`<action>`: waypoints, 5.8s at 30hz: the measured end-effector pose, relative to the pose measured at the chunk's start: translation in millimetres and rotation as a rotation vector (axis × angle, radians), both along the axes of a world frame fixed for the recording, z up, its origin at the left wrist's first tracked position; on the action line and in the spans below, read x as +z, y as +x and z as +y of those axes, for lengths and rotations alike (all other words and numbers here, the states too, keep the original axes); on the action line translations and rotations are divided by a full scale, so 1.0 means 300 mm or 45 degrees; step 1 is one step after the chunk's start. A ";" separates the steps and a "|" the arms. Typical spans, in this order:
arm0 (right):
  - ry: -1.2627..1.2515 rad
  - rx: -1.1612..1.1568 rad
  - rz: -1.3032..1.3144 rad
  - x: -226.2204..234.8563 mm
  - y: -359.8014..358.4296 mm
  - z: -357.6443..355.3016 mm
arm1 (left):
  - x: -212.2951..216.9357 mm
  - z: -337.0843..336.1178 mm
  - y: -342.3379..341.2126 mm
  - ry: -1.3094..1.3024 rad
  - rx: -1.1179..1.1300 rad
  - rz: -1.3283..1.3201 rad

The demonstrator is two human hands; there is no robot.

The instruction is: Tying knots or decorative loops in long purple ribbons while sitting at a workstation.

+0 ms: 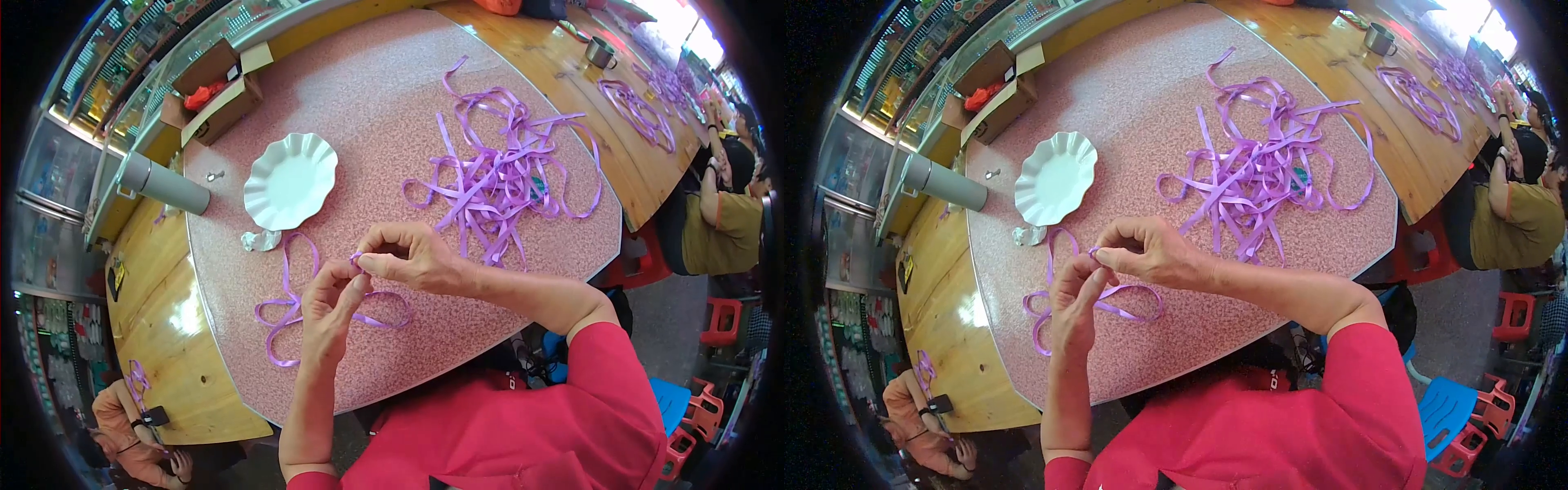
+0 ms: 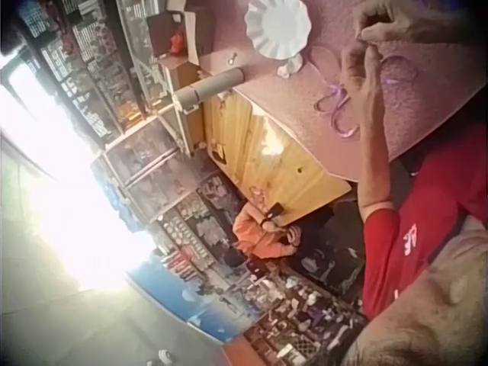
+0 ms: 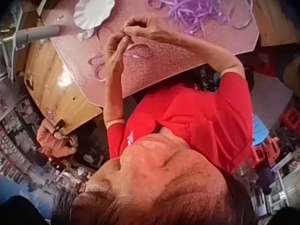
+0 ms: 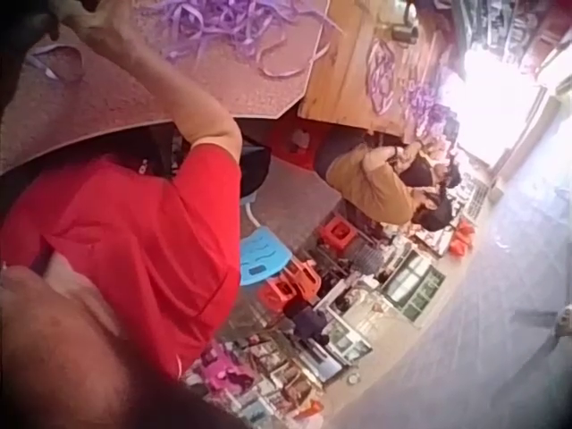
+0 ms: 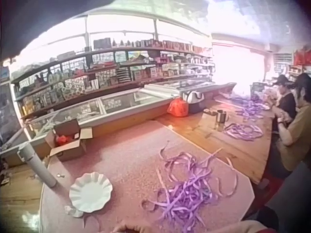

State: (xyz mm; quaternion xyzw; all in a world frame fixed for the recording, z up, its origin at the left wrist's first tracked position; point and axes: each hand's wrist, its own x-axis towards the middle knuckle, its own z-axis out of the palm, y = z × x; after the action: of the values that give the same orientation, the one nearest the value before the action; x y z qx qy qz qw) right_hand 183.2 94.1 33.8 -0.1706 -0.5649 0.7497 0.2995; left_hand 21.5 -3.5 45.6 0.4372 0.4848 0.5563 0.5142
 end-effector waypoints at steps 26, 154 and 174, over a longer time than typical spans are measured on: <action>1.433 -0.410 -0.040 -0.033 -0.016 0.025 | -0.004 -0.020 0.010 0.014 0.235 -0.133; 0.377 -0.026 -0.574 -0.009 0.006 0.087 | -0.171 0.030 -0.027 0.278 0.304 0.542; 1.083 0.214 -0.154 -0.002 0.009 0.019 | 0.014 -0.142 -0.119 0.508 -0.167 1.456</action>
State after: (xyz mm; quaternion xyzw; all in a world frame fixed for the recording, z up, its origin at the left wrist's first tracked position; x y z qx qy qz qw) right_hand 185.8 99.8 33.3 -0.0291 -0.8518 0.4608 0.2475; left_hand -14.3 -46.2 49.9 0.7837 0.5424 0.2805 0.1137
